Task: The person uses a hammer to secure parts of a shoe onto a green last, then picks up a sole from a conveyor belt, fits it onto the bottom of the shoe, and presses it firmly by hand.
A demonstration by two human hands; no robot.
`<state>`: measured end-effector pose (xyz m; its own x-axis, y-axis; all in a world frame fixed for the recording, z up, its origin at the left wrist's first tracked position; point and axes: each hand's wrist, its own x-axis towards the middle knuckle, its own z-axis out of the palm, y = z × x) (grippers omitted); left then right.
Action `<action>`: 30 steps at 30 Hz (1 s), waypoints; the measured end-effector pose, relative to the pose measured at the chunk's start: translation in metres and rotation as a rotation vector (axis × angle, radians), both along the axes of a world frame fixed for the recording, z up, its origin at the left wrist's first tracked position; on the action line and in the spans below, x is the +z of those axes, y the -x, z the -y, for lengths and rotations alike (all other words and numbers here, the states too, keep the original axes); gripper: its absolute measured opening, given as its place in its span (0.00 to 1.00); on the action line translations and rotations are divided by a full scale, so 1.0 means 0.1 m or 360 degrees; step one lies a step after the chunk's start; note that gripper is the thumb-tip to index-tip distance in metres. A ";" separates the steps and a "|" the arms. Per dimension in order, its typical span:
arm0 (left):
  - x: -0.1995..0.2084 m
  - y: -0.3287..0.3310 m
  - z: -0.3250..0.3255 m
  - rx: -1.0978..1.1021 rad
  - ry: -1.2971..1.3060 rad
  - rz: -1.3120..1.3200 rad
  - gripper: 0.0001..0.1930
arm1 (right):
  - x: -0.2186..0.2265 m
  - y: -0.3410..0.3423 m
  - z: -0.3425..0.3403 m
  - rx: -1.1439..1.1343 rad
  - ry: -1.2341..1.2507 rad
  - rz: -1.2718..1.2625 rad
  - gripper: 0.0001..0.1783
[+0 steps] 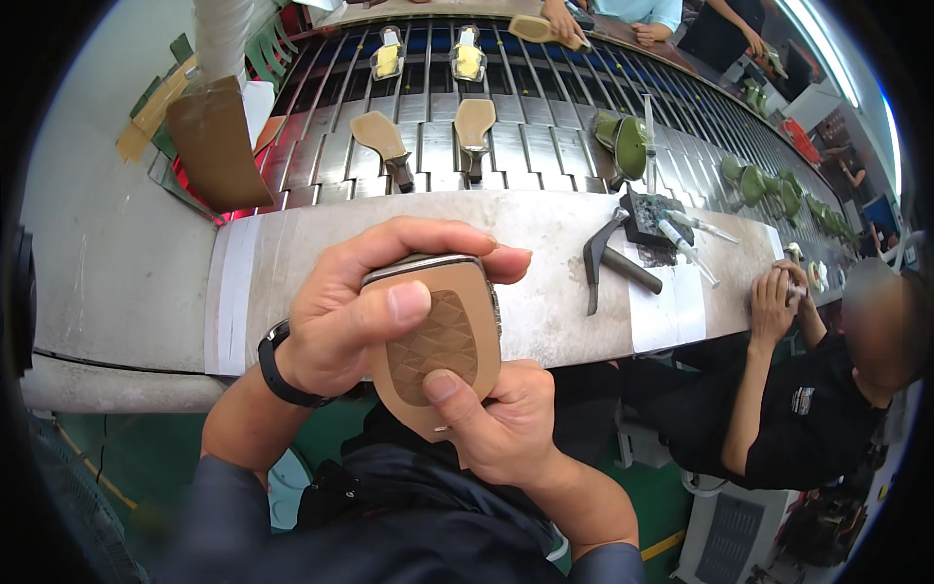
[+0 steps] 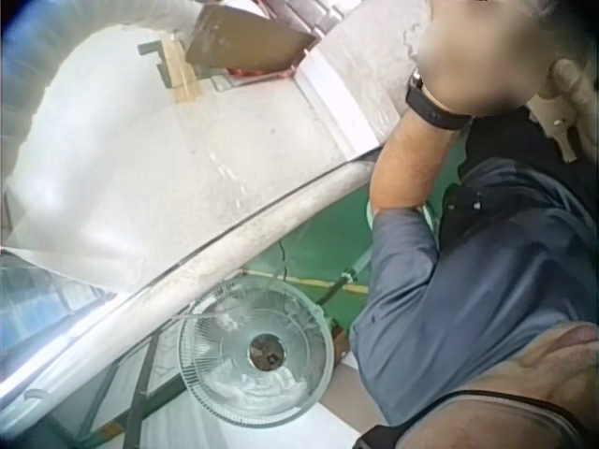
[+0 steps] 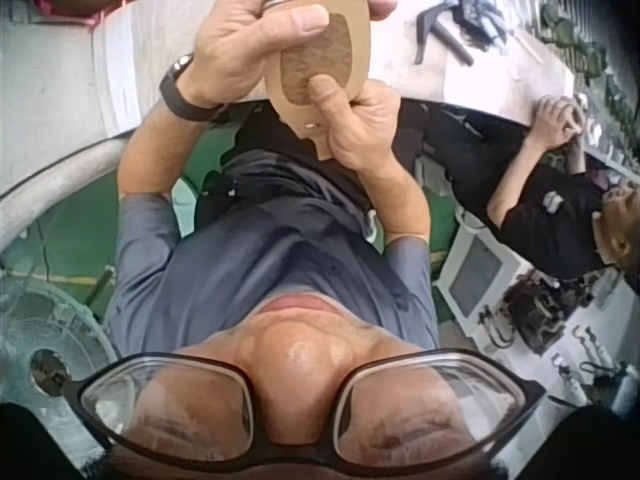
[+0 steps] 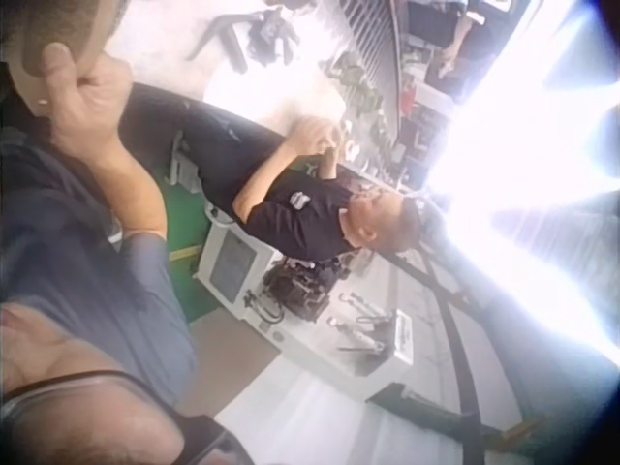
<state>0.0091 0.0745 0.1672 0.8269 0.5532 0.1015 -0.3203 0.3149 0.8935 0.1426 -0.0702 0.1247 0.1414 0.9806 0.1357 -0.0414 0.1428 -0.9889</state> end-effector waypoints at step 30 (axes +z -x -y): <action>-0.43 -0.34 -0.50 -0.0136 -0.0416 0.0408 0.37 | 0.19 -0.41 -0.40 -0.0074 0.0170 -0.0405 0.23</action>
<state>0.0433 0.1247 0.1239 0.7986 0.4113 0.4394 -0.5261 0.1223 0.8416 0.1831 -0.0305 0.1434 0.2027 0.9791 -0.0139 -0.2860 0.0456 -0.9572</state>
